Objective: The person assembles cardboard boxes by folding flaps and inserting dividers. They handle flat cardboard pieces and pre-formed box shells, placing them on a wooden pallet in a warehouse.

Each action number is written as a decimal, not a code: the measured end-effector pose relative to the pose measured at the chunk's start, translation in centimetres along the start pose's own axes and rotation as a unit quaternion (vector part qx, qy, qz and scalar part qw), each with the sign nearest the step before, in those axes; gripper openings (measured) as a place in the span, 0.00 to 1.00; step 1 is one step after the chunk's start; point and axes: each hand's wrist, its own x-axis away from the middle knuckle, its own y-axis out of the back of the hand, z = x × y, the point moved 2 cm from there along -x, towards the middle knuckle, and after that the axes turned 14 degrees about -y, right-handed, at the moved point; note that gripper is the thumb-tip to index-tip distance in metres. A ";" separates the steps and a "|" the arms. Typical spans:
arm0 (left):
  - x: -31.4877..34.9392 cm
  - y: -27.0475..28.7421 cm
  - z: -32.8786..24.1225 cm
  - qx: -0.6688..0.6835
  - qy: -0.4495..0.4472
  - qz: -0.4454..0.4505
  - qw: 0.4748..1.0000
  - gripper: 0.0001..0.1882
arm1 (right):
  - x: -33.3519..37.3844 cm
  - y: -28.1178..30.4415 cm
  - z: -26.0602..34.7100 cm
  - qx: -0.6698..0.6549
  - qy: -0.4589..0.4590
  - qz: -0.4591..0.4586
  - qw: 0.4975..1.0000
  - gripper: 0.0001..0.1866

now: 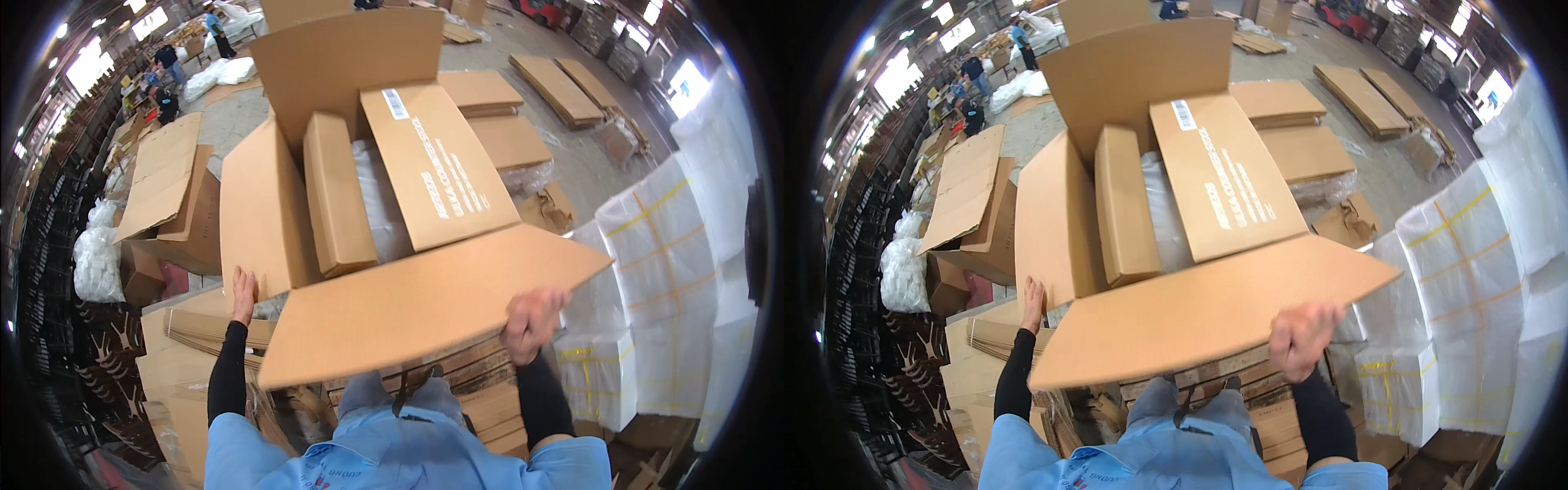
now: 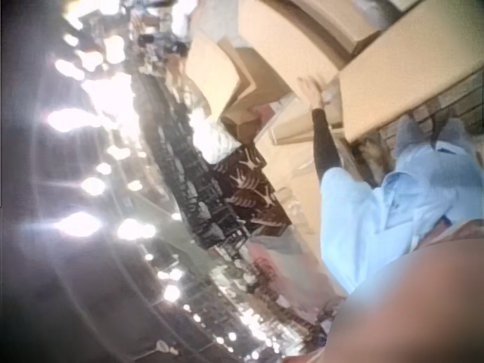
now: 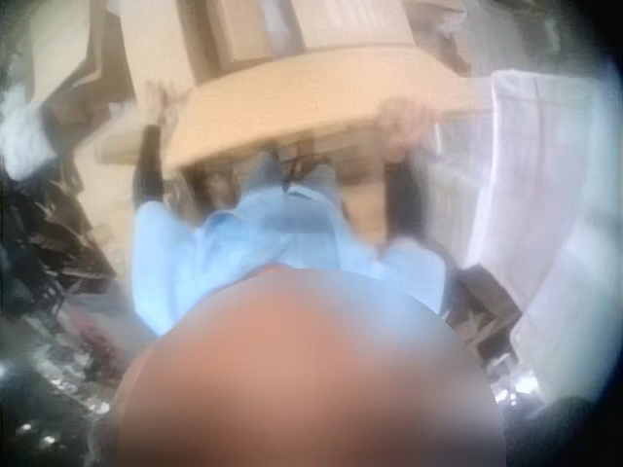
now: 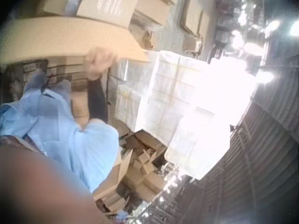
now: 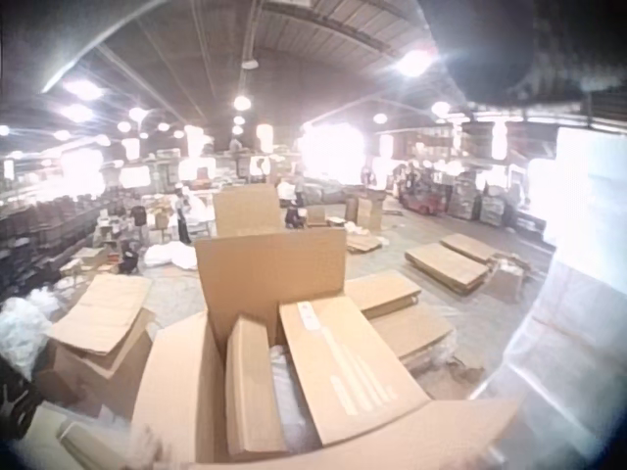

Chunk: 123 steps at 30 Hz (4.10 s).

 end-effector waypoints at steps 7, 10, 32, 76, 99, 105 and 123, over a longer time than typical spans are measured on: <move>-3.5 0.4 -18.7 0.075 -0.002 0.095 0.993 0.33 | 25.9 -1.6 -4.5 -0.002 -0.230 0.215 0.949 0.15; 0.3 -5.8 -34.9 -0.118 -0.252 0.091 0.956 0.30 | 26.9 -9.6 -7.5 -0.021 -0.215 0.325 0.921 0.20; 4.0 -22.2 -31.4 -0.341 -0.360 -0.037 0.868 0.22 | -5.1 -22.8 -1.3 0.081 0.342 0.449 0.821 0.12; -1.2 -34.5 -45.4 -0.359 -0.029 -0.122 0.925 0.21 | -45.6 -49.1 -24.2 -0.544 0.274 0.451 0.652 0.40; -15.7 -64.0 -46.4 -0.187 -0.022 -0.035 0.981 0.08 | -34.1 -39.4 -25.2 -0.227 0.408 0.504 0.727 0.30; -18.6 -60.6 -54.1 0.039 -0.009 -0.123 0.992 0.07 | -30.1 -39.7 -27.9 -0.183 0.439 0.528 0.703 0.32; -36.0 -28.8 -26.4 -0.499 0.345 -0.221 0.764 0.31 | -43.3 -88.8 -36.2 -0.313 0.121 0.624 0.705 0.25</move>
